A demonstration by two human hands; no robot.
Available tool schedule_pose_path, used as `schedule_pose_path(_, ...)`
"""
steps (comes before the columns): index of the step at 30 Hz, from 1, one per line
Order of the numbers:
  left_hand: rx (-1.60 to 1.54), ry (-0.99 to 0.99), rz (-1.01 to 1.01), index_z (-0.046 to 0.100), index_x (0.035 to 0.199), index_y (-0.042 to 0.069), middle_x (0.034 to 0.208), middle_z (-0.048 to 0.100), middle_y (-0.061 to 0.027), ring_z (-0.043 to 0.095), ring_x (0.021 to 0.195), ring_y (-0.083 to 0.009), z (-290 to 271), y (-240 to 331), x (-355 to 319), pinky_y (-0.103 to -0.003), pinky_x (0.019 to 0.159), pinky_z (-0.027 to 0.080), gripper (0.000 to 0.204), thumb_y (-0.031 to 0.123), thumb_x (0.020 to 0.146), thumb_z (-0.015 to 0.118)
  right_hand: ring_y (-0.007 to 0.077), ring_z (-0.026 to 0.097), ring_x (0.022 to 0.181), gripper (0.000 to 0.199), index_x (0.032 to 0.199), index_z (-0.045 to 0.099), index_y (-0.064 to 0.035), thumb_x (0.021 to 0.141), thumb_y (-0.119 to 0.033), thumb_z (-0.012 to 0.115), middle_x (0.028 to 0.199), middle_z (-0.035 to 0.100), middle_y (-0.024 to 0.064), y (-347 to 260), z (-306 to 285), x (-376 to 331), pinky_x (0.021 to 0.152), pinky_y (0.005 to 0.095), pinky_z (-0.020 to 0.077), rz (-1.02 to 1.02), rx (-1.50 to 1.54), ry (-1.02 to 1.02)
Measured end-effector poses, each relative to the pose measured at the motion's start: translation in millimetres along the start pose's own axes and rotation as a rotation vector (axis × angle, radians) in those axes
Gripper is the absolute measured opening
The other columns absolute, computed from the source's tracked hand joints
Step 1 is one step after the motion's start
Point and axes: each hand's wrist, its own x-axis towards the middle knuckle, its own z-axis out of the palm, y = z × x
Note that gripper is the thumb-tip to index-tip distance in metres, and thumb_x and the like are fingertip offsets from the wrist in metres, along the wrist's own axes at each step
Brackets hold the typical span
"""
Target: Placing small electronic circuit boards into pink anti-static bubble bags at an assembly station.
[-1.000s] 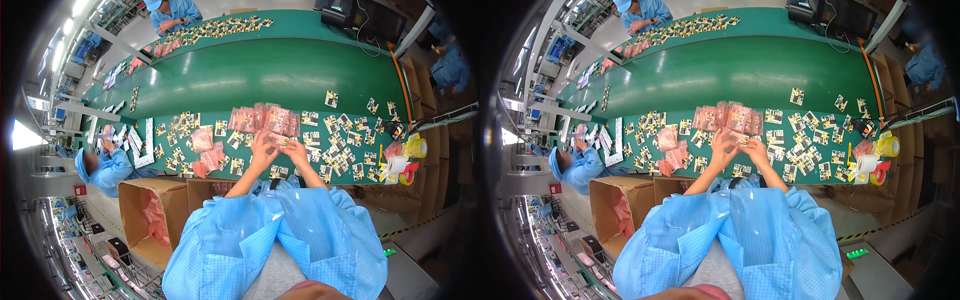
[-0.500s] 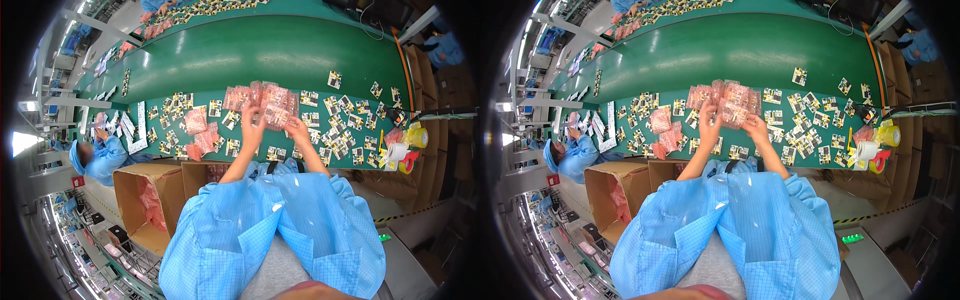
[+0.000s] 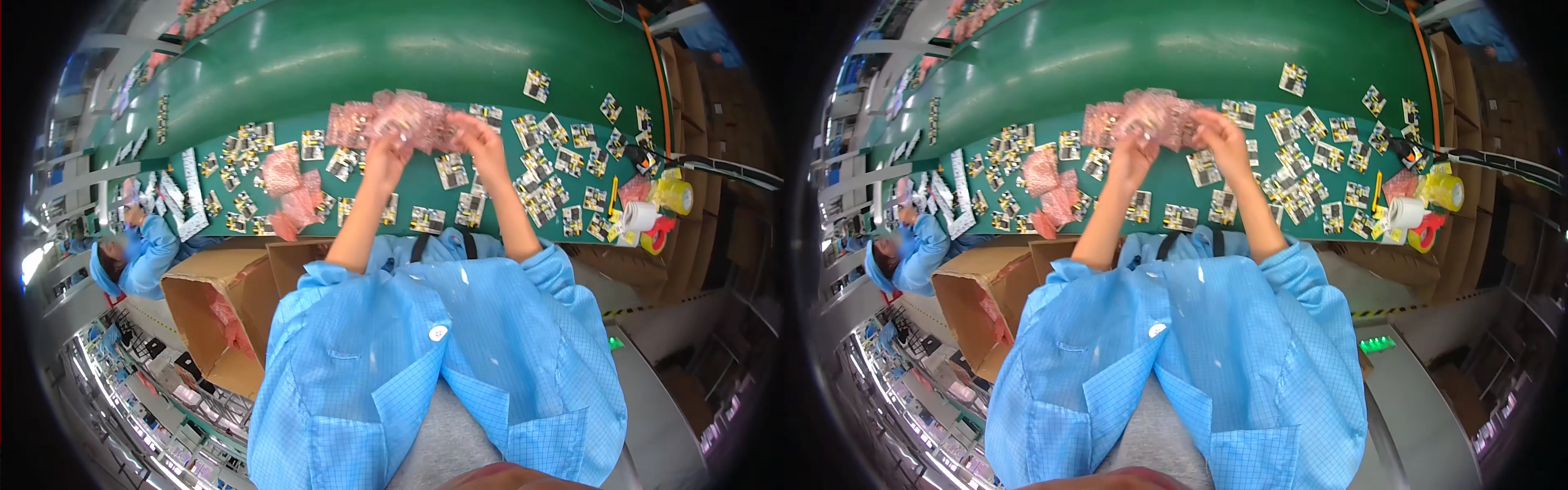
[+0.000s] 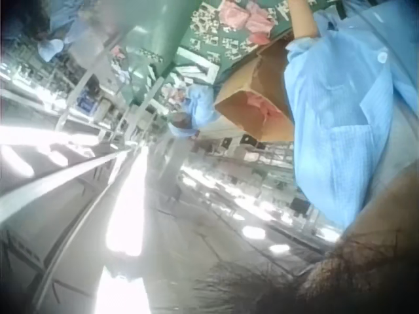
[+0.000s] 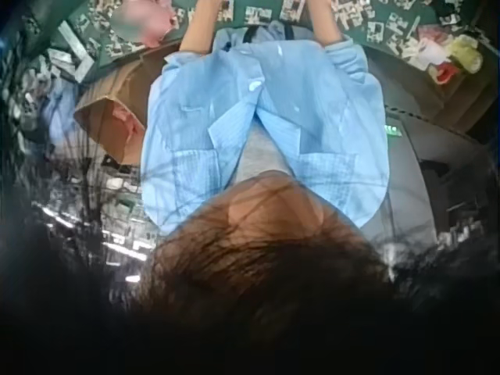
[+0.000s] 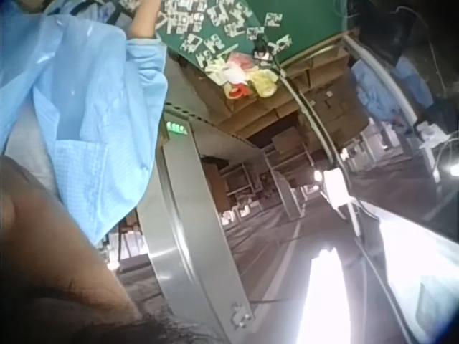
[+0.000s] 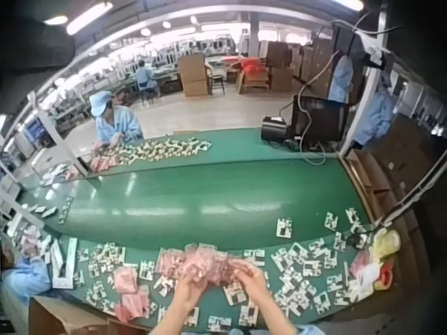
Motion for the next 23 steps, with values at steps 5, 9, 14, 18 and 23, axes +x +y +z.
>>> schedule_pose_path(5, -0.041, 0.215, -0.142, 0.055, 0.102, 0.007, 0.097, 0.062, -0.0092, 0.064, 0.095, -0.0230, -11, -13, 28, -0.037, 0.080, 0.054, 0.017, 0.022, 0.094, 0.057, 0.0119, 0.063, 0.086, 0.023, 0.115, 0.059, -0.0022, 0.094, -0.012, 0.055, 0.112, 0.067, 0.0100, -24, -76, 25, 0.077, 0.0256, 0.0500, -0.034, -0.119, 0.224)
schedule_pose_path(9, 0.806, 0.265, -0.274, 0.061, 0.097, 0.006, 0.097, 0.066, -0.0077, 0.065, 0.078, -0.0163, 11, 13, -5, -0.030, 0.068, 0.054, 0.040, 0.043, 0.096, 0.048, 0.0116, 0.062, 0.089, 0.023, 0.115, 0.059, -0.0025, 0.094, -0.008, 0.054, 0.114, 0.067, 0.0104, -33, -170, 47, 0.079, 0.0247, 0.0491, -0.080, -0.298, 0.412)
schedule_pose_path(14, 0.894, 0.207, -0.325, 0.063, 0.099, 0.001, 0.075, 0.060, -0.0008, 0.047, 0.052, -0.0062, -20, 9, -35, -0.022, 0.047, 0.039, 0.029, 0.027, 0.097, 0.049, 0.0130, 0.059, 0.088, 0.038, 0.112, 0.055, 0.0022, 0.081, -0.012, 0.071, 0.098, 0.065, 0.0070, -59, -315, 100, 0.078, 0.0271, 0.0480, -0.070, -0.553, 0.734)
schedule_pose_path(18, 1.045, -0.018, -0.492, 0.062, 0.100, 0.003, 0.079, 0.061, -0.0021, 0.052, 0.060, -0.0074, -23, -20, -49, -0.022, 0.054, 0.043, 0.023, 0.021, 0.096, 0.050, 0.0186, 0.058, 0.096, 0.058, 0.117, 0.045, 0.0099, 0.075, -0.014, 0.076, 0.109, 0.061, 0.0157, -68, -404, 153, 0.080, 0.0325, 0.0478, -0.071, -0.504, 1.125)
schedule_pose_path(23, 1.317, -0.268, -0.255, 0.057, 0.115, 0.006, 0.119, 0.058, -0.0115, 0.055, 0.111, -0.0259, 38, -55, -35, -0.034, 0.088, 0.049, 0.028, 0.013, 0.089, 0.062, 0.0298, 0.063, 0.097, 0.053, 0.113, 0.051, 0.0128, 0.078, -0.020, 0.074, 0.114, 0.062, 0.0214, -73, -403, 212, 0.083, 0.0429, 0.0515, 0.166, -0.542, 1.337)
